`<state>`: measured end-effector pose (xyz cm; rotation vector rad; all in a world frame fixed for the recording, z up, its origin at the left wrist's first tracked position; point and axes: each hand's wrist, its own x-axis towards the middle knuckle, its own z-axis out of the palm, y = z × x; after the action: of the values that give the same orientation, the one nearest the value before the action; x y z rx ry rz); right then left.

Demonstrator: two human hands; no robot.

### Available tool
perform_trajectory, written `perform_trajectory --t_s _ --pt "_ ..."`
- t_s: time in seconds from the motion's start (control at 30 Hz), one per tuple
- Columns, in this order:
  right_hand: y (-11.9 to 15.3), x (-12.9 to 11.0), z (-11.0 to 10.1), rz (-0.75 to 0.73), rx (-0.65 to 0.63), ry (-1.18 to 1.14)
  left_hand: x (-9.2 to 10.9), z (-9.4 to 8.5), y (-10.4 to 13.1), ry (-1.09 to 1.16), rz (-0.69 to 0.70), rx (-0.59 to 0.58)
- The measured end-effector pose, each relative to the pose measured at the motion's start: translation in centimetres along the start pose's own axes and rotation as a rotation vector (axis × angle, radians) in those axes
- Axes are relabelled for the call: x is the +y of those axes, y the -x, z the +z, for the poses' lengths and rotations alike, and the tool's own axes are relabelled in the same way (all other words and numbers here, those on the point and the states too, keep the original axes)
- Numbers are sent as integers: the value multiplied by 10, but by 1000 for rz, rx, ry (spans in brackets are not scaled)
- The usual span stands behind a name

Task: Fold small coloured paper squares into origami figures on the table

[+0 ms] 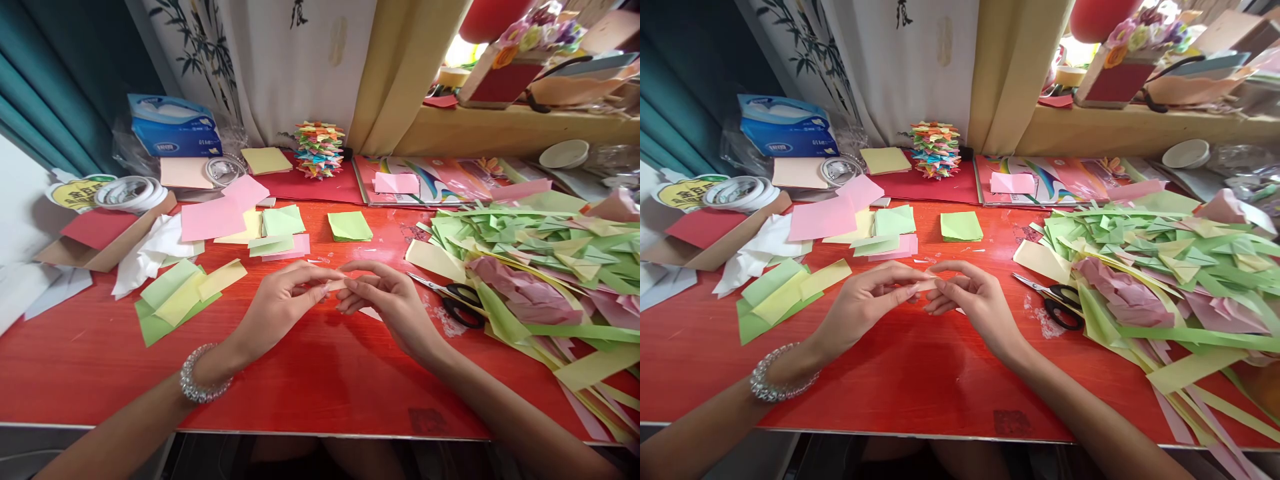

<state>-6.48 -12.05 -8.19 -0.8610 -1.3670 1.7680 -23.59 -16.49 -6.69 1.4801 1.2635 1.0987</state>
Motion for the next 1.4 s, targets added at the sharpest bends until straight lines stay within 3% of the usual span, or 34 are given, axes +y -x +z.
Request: perform_trajectory --t_s 0.17,0.47,0.97,1.17,1.4 --pt "2 -3 2 -33 -9 84 0 1 -1 151 -65 29" --pt "3 -2 1 -172 20 381 2 -2 -2 121 -130 -19" --pt "-3 -2 -4 93 -37 -15 -1 -4 0 83 -104 7" --pt "-4 -4 -1 139 -11 -24 0 -2 1 33 -73 6" --pt "-5 -6 -1 236 -81 45 1 -1 0 53 -78 -24"
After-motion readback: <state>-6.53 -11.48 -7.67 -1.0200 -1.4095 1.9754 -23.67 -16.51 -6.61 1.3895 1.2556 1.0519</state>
